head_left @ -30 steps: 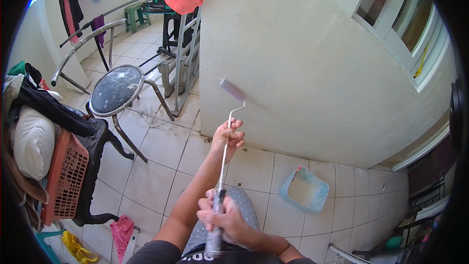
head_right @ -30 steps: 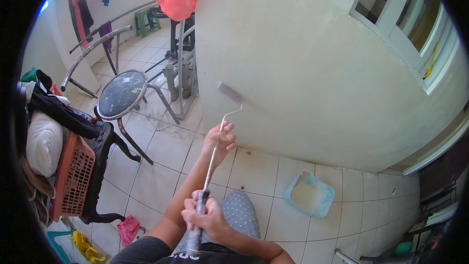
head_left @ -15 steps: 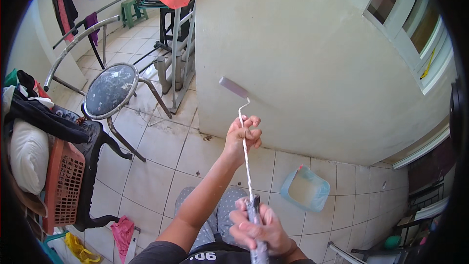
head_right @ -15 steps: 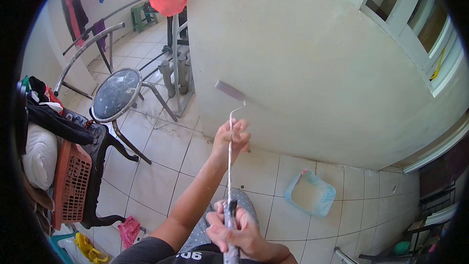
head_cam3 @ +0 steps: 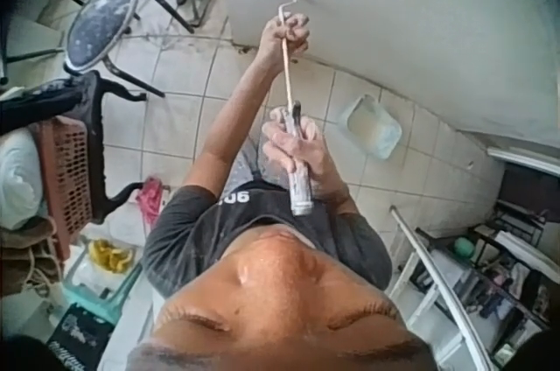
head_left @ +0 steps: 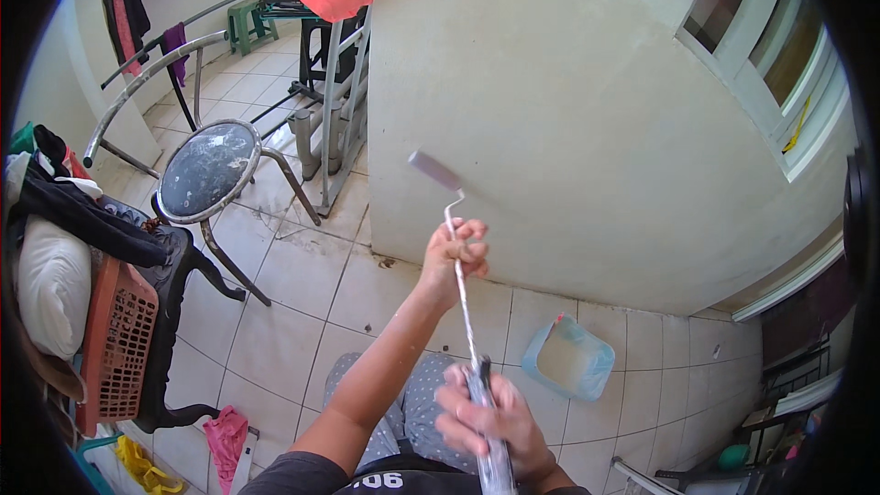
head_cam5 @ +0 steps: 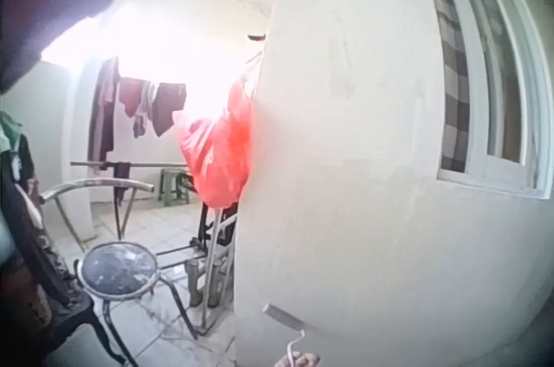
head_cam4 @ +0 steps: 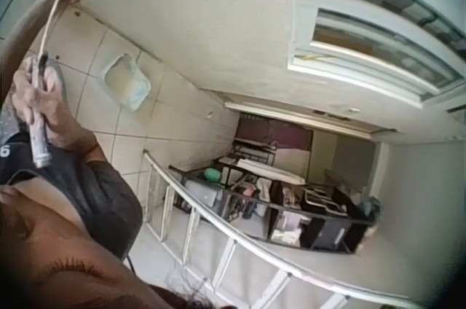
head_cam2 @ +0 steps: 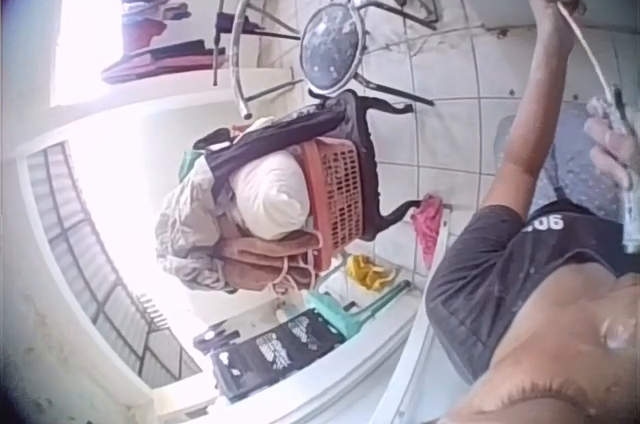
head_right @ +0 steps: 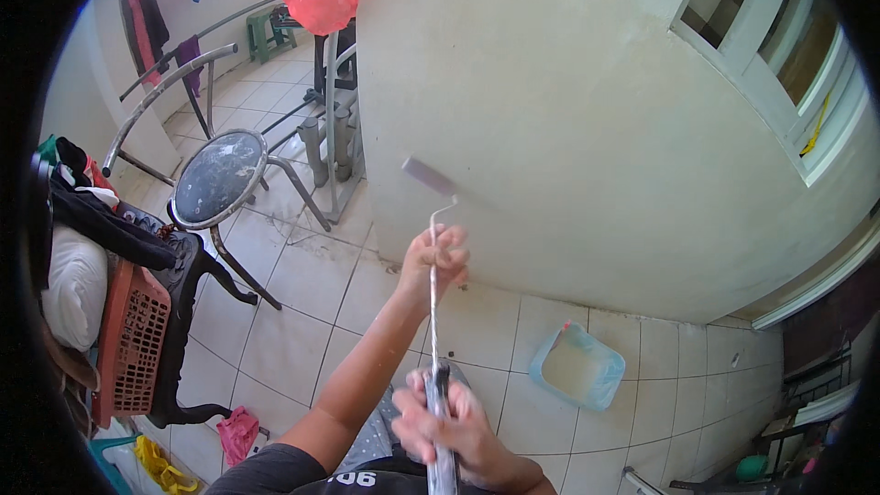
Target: Painting the lower part of an interior wall using a roller.
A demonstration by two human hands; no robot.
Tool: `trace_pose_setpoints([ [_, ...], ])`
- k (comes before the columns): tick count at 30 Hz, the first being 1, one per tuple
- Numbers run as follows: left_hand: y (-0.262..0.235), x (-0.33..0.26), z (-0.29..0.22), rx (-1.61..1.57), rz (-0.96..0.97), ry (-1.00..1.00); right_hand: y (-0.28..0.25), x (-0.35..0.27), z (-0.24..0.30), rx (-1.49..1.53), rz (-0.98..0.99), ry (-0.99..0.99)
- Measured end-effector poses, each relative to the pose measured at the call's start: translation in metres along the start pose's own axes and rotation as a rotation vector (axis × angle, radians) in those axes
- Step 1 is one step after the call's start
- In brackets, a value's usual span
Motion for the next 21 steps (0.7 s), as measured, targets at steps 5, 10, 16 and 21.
trace_pose_setpoints([
  [5,-0.092,0.003,0.013,0.147,-0.362,-0.052,-0.039,0.034,0.008,0.081,-0.059,0.065],
  [10,-0.053,-0.014,0.021,0.137,-0.236,-0.068,-0.035,0.013,-0.019,-0.004,-0.101,0.040],
  [16,-0.020,-0.006,0.019,0.187,-0.169,-0.050,-0.018,-0.008,-0.004,0.058,-0.084,0.031],
  [21,0.013,-0.001,0.022,0.150,-0.057,-0.059,-0.051,-0.011,-0.017,0.278,0.590,-0.063],
])
Point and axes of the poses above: each hand's wrist, its own x-axis towards the middle knuckle, its own y-axis out of the palm, z = x × y, the point moved 2 cm from there along x, towards the middle knuckle, and after that the axes turned 15 degrees about y, right-handed, at the moved point
